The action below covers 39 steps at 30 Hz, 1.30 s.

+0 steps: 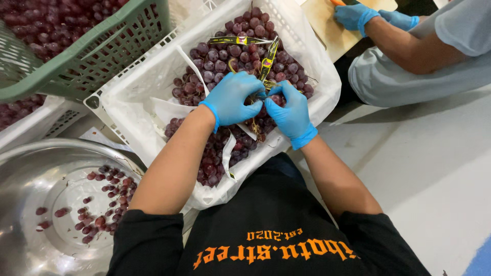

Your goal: The person, wearing blue gloves, works through a crate of red grapes, picking individual grapes and small clusters off the stems and dropping the removed grapes into a metal bowl beside the crate. A coworker nearby cuts carrots on a cutting board.

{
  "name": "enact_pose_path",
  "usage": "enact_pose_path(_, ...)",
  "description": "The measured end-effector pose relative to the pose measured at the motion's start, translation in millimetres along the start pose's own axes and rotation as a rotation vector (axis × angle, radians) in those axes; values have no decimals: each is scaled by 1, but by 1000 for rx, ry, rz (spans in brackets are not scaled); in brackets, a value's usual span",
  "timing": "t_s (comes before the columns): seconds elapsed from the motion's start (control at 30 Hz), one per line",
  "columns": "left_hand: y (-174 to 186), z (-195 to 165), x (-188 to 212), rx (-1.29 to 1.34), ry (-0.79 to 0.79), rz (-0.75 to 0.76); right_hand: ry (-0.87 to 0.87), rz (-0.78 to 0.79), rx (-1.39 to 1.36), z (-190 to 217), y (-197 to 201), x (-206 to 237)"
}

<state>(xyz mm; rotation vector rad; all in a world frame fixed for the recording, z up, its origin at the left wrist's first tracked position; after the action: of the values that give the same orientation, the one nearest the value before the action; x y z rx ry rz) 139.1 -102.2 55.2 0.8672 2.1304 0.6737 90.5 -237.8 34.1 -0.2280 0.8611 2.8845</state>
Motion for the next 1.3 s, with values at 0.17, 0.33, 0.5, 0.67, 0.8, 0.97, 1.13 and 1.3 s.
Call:
enact_pose_path(0.17, -13, 10, -2, 35, 84, 25, 29, 46, -15, -2, -1, 3)
enact_pose_path(0.33, -18, 1, -3, 102, -54, -5, -1, 143, -227, -14, 4, 7)
enact_pose_path(0.5, -24, -1, -7, 295, -105, -28, -114, 48, -457, -19, 1, 15)
enact_pose_path(0.67, -21, 22, 0, -189, -20, 32, 2, -175, -370, 12, 47, 28)
enact_pose_path(0.8, -17, 26, -1, -203, 23, -55, -77, 100, -1196, 26, 86, 24)
enact_pose_path(0.97, -15, 23, 1, -170, 77, -64, -582, 104, -1653, 15, 58, 11)
enact_pose_path(1.13, -7, 34, 7, -137, 119, -44, -462, 349, -1700, 20, 33, 10)
enact_pose_path(1.3, -13, 27, -3, -148, 101, -52, -559, 259, -1651, -23, 25, 11)
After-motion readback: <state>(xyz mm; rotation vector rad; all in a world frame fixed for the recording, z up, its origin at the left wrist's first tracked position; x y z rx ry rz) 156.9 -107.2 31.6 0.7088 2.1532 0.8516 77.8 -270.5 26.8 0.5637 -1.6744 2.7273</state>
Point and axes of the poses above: each hand's wrist, its own x-axis away from the middle knuckle, its own y-axis out of the back of the hand, z = x × y, the point moved 9 cm from there along -x, towards the middle knuckle, and after that the axes turned 4 degrees about -y, right-handed, at the moved point
